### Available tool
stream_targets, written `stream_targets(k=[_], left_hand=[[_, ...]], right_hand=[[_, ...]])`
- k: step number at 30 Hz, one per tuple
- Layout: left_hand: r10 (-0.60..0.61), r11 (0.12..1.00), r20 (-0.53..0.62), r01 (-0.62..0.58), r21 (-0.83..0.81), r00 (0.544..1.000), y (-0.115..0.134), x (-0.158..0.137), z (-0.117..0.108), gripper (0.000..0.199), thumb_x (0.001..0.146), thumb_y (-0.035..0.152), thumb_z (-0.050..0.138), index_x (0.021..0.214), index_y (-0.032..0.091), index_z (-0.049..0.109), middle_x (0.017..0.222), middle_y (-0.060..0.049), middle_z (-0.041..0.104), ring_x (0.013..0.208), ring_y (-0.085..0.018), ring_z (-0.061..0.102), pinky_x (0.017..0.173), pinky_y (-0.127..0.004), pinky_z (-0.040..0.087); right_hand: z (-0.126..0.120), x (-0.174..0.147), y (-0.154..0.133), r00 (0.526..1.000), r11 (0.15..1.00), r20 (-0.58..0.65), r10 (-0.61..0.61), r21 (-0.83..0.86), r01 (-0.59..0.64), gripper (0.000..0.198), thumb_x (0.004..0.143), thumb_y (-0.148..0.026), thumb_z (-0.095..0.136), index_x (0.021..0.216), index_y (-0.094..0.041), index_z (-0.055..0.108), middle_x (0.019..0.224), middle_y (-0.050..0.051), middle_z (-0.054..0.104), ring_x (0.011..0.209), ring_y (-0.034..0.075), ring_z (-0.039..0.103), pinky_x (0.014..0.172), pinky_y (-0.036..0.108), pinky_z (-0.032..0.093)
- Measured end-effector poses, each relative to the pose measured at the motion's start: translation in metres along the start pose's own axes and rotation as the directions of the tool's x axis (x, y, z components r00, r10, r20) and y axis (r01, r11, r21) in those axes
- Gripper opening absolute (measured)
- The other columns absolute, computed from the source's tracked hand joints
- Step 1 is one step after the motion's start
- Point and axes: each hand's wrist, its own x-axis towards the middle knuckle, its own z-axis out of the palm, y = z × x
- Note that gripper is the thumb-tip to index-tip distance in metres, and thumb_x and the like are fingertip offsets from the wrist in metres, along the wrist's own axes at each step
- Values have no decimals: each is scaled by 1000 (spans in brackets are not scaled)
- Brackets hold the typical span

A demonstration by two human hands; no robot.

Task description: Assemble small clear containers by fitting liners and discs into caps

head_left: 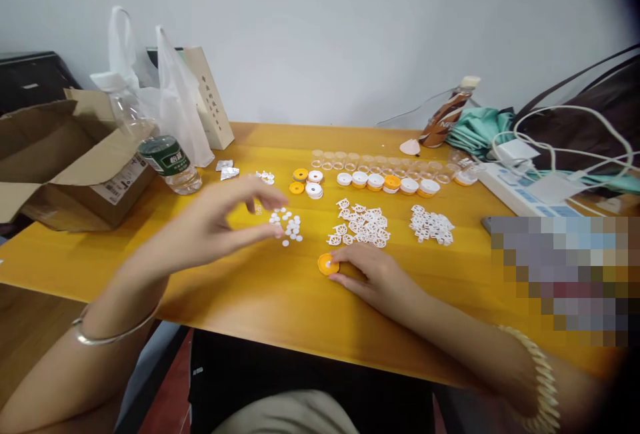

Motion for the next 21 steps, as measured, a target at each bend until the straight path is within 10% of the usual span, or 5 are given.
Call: stream_targets(k=[3, 7, 15, 21], left_hand=[[0, 999, 313, 10, -31, 950, -23, 11, 30, 14, 84, 27, 55, 91, 17, 60, 92, -3, 63, 81, -13, 58, 75, -26, 46], [-21, 999, 434, 33, -18, 901, -44, 17, 58, 6, 80, 19, 56, 84, 17, 59, 86, -2, 62, 78, -13, 57, 73, -25, 44], [42, 996, 397, -71, 59, 917, -35, 18, 63, 13, 81, 14, 51, 81, 15, 64, 79, -4, 64, 70, -12, 58, 67, -23, 42], [78, 981, 371, -6, -191, 925, -15, 35, 70, 11, 79, 16, 56, 81, 16, 67, 77, -1, 68, 66, -10, 60, 64, -20, 44]], right_hand=[[1, 9, -3, 997, 999, 59, 44, -7, -44, 10, 81, -22, 59, 90, -19, 57, 89, 6, 65, 85, 19, 60, 77, 33, 47], [5, 17, -5, 997, 999, 57, 51, -9, -51, 12, 78, -20, 62, 87, -18, 55, 88, 5, 65, 85, 19, 60, 77, 33, 47], [7, 11, -5, 998, 998, 8, 55, 4, -55, 18, 78, -18, 61, 94, -18, 55, 92, 6, 64, 87, 19, 60, 78, 32, 47], [6, 11, -5, 998, 996, 7, 60, 60, -61, 19, 78, -20, 60, 96, -20, 53, 93, 4, 64, 87, 18, 60, 78, 32, 48]])
